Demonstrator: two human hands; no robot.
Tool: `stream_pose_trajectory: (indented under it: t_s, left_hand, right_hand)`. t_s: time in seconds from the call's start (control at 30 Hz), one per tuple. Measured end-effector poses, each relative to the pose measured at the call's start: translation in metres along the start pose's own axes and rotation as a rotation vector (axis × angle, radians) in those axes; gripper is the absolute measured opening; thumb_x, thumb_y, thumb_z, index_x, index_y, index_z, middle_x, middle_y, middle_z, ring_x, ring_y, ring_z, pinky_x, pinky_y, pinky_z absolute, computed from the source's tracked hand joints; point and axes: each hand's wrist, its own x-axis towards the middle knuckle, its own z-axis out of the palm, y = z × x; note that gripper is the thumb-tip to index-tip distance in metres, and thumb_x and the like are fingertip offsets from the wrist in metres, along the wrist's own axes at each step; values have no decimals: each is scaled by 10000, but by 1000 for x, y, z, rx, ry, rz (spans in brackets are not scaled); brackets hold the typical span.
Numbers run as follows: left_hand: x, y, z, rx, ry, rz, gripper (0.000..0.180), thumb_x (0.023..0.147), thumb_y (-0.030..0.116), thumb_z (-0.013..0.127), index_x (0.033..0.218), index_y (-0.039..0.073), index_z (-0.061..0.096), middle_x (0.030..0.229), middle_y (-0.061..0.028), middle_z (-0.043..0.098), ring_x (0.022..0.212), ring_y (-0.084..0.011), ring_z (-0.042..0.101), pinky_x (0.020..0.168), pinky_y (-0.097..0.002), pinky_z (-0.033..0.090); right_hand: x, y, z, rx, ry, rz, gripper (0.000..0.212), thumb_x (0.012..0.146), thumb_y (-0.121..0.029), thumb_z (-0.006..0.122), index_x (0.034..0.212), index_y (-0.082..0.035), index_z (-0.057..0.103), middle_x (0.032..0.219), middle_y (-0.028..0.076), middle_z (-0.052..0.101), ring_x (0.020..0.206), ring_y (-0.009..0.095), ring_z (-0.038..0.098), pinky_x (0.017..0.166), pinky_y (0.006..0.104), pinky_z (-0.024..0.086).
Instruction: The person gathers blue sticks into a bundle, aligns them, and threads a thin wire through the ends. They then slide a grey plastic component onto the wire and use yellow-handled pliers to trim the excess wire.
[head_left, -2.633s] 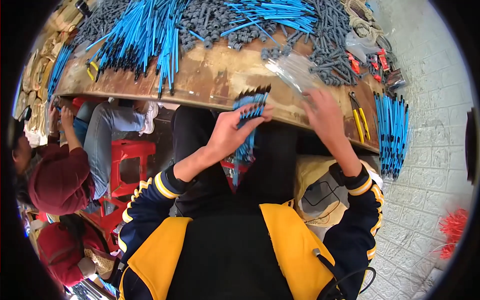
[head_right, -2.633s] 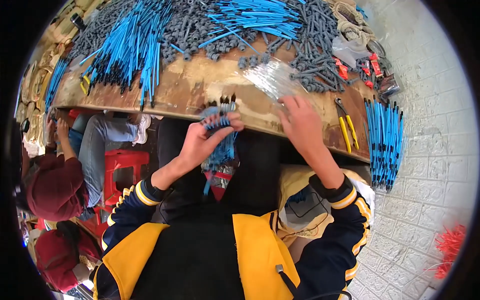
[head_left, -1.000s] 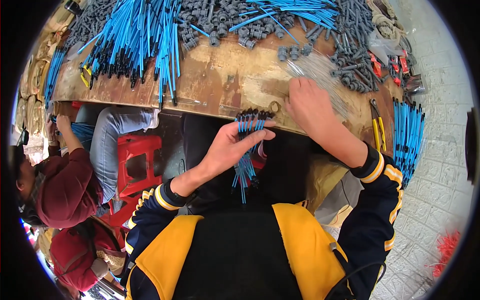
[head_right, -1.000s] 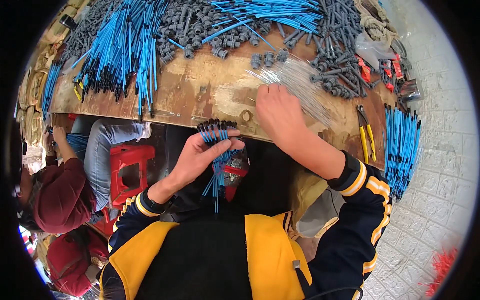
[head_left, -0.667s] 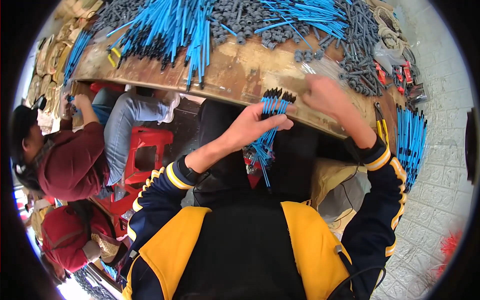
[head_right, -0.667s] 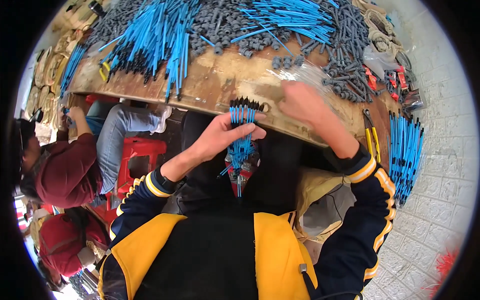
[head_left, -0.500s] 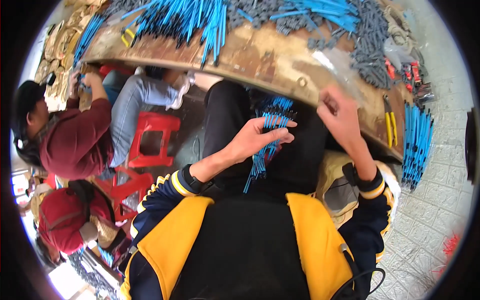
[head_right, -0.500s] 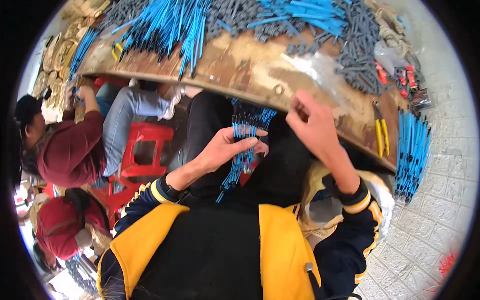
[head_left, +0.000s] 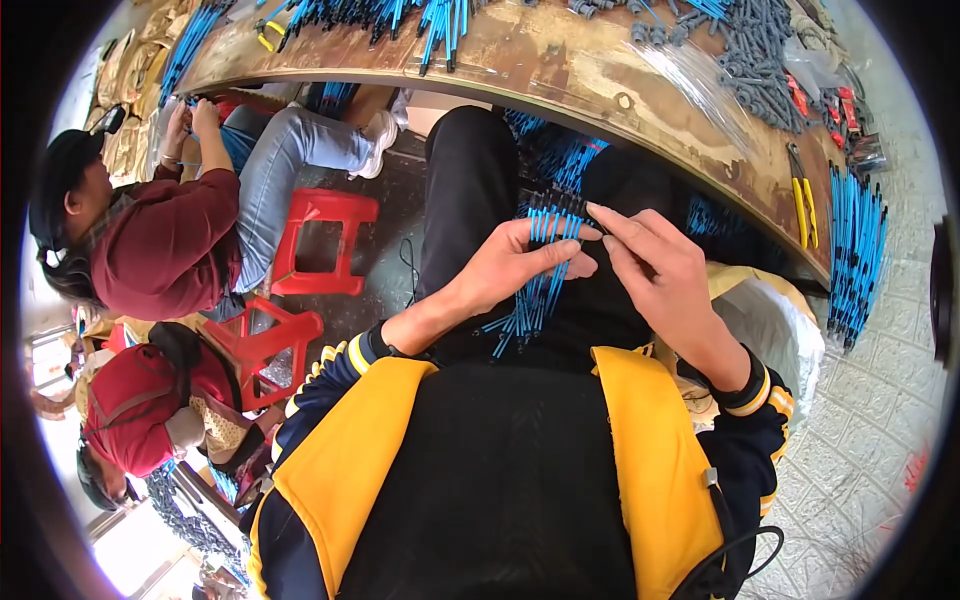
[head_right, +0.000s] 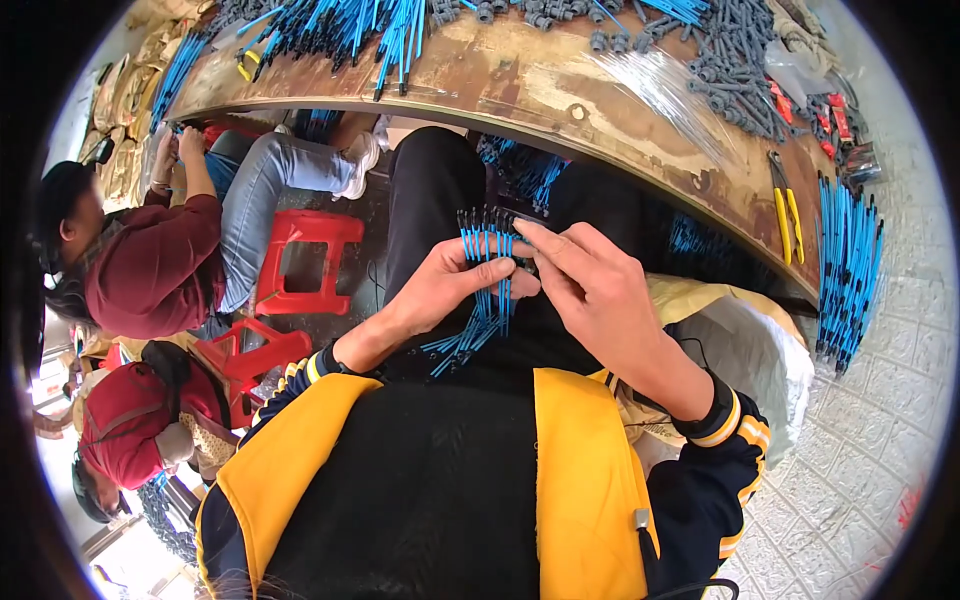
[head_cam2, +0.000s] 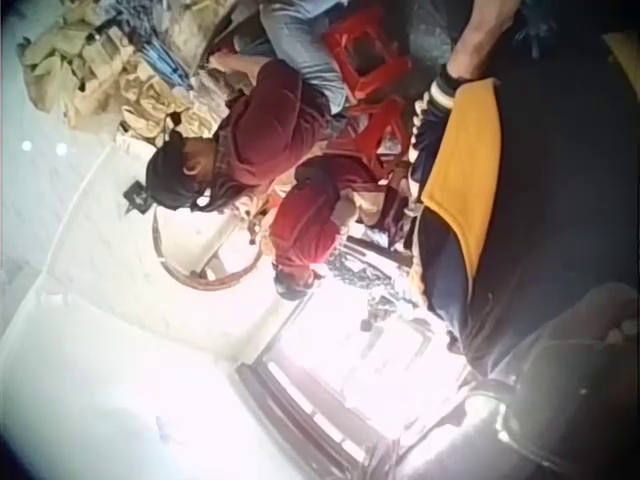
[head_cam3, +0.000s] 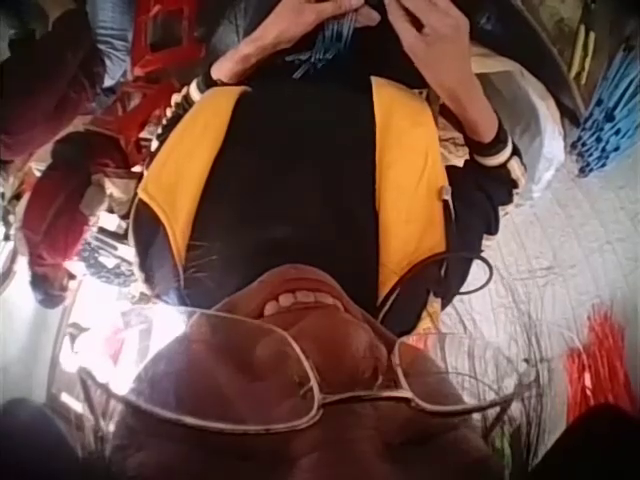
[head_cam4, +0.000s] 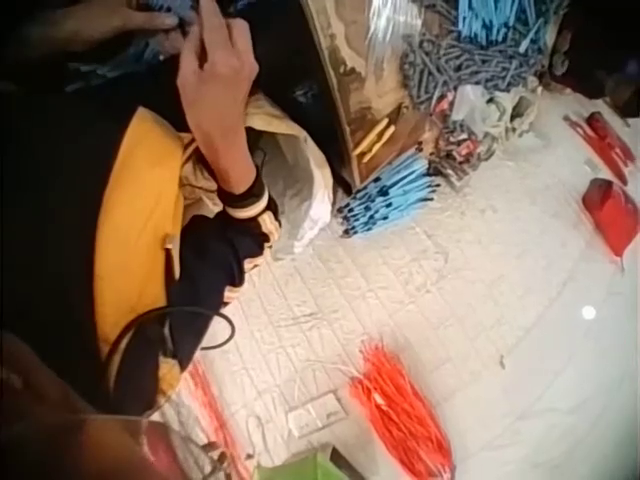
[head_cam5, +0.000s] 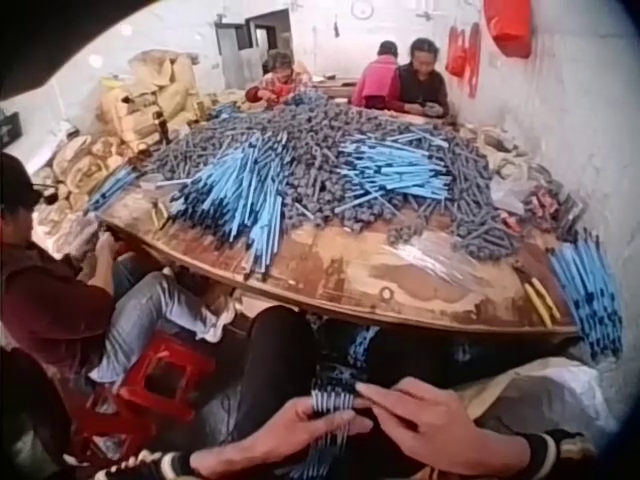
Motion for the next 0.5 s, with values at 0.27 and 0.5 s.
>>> stream_pose_trajectory:
  t_s: [0.27,0.5]
  left_hand:
    - [0,-1,-6,57,-9,28,279,1010,124,560,1262,25,626,1047,-104,722,1015,-163,686,872,-290,551]
    - [0,-4,-11,63,-26,17,278,1007,127,564,1258,28,630,1056,-119,722,1021,-172,686,884,-301,547]
  right_hand:
    - [6,-5,0,68,-47,104,394,853,63,647,1224,-66,678,757,48,505,608,125,463,545,257,391]
    - [14,-3,-3,-177,-38,-83,325,861,60,649,1161,-56,699,775,67,548,671,152,536,574,268,419]
